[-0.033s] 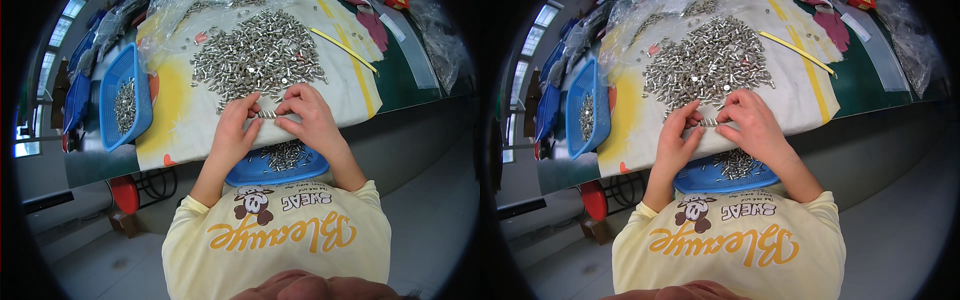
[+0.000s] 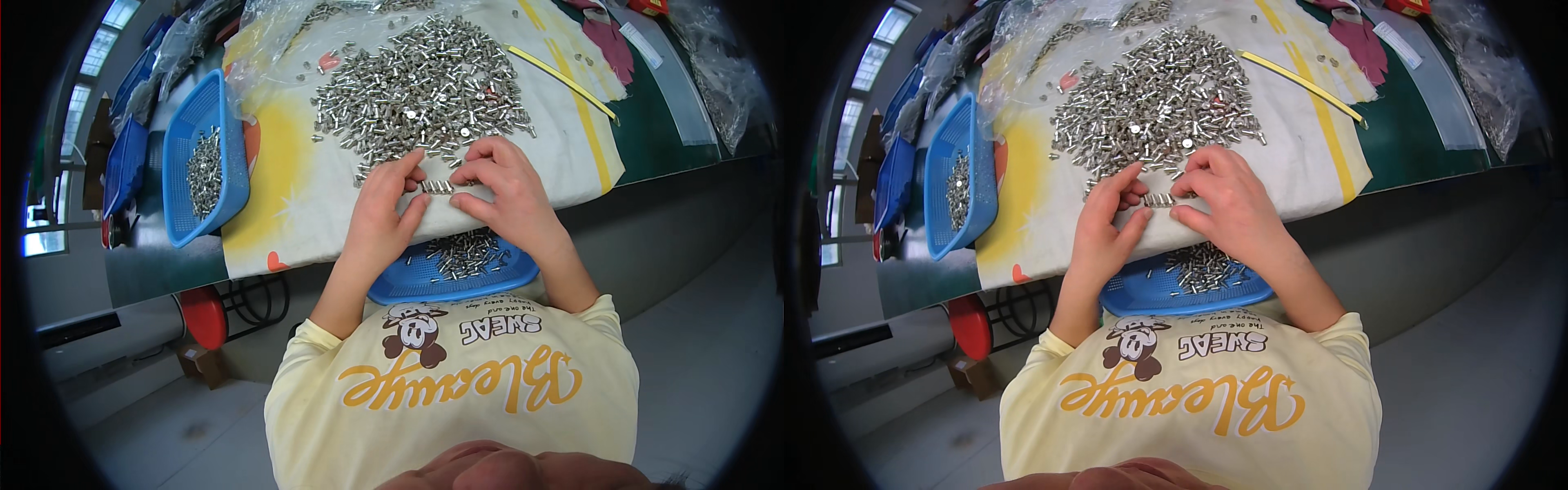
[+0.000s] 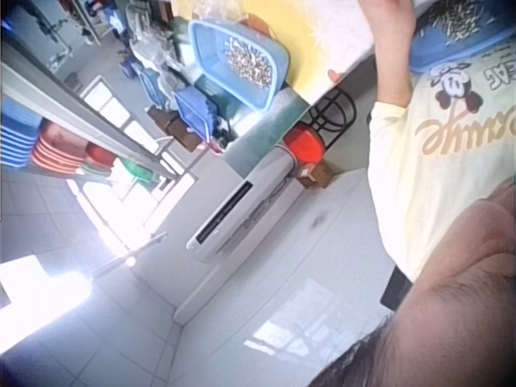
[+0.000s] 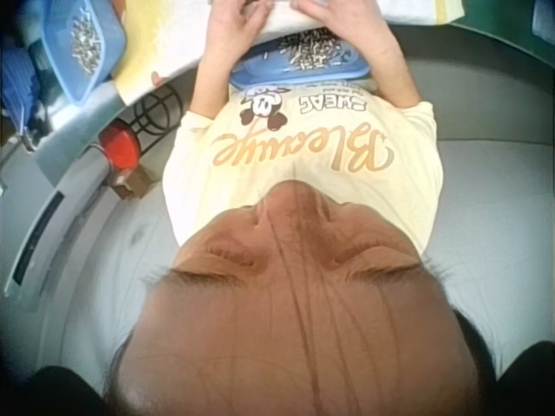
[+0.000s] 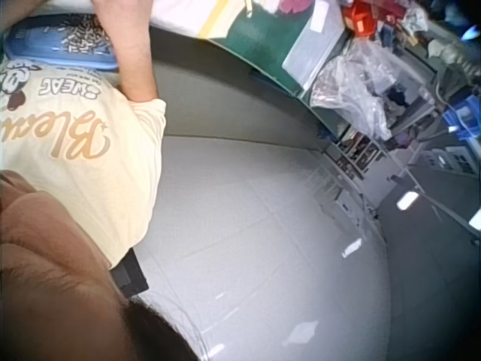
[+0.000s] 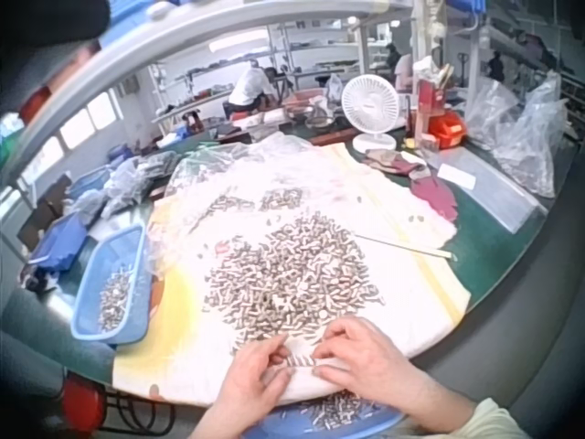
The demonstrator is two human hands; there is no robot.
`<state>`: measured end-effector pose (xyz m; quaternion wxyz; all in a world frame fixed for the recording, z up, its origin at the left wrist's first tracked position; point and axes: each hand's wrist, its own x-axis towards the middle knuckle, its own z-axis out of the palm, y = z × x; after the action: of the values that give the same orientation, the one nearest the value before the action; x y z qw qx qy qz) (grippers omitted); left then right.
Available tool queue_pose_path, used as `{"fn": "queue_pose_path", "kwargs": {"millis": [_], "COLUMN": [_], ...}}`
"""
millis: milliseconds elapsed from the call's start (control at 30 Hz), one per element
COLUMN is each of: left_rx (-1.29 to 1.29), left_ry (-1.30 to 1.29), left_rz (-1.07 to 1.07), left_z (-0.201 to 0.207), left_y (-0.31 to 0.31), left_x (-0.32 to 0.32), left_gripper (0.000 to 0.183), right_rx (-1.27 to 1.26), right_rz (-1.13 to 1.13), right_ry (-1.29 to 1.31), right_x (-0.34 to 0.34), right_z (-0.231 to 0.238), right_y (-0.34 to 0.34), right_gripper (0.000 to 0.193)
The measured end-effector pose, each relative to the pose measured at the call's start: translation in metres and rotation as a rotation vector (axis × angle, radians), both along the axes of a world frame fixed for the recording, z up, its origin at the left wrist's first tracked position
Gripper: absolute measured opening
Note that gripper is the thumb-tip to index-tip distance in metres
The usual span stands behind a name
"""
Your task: The person sorts small silver metal fasteners by hand from a central pile into a blue plastic tray on a workbench.
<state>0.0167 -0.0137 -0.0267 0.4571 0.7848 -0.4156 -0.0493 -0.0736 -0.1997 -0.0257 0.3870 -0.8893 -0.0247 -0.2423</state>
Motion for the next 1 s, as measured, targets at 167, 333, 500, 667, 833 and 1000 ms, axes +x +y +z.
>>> {"fn": "queue_pose_path", "kwargs": {"millis": [167,333,500,667,833,1000], "left_rx": [-0.057,-0.075,-0.078,-0.071,-0.084,-0.092], "left_ry": [0.019,0.09,0.045,0.051,0.08,0.065], "left_rz": [0.099,0.105,0.101,0.097,0.097,0.086], "left_z": [-0.001,-0.007,-0.01,-0.011,-0.012,-0.011], "left_y": [0.003,0.003,0.003,0.003,0.004,0.003], "left_x": [-0.003,-0.004,-0.002,-0.002,-0.002,-0.002], "left_gripper": [0.059,0.061,0.063,0.068,0.07,0.069], "right_rx": [-0.021,-0.047,0.062,-0.113,-0.098,-0.053], "right_rz": [-0.009,-0.103,-0.183,-0.114,-0.115,-0.065], "right_ry": [0.165,-0.016,-0.015,-0.038,-0.008,0.061], "right_x": [-0.006,0.001,-0.003,-0.002,-0.003,-0.005], "right_z": [0.005,-0.003,-0.003,-0.001,-0.001,0.004], "right_y": [-0.011,-0.005,-0.006,-0.002,-0.005,-0.002], "right_gripper": [0.015,0.011,0.013,0.017,0.012,0.009]}}
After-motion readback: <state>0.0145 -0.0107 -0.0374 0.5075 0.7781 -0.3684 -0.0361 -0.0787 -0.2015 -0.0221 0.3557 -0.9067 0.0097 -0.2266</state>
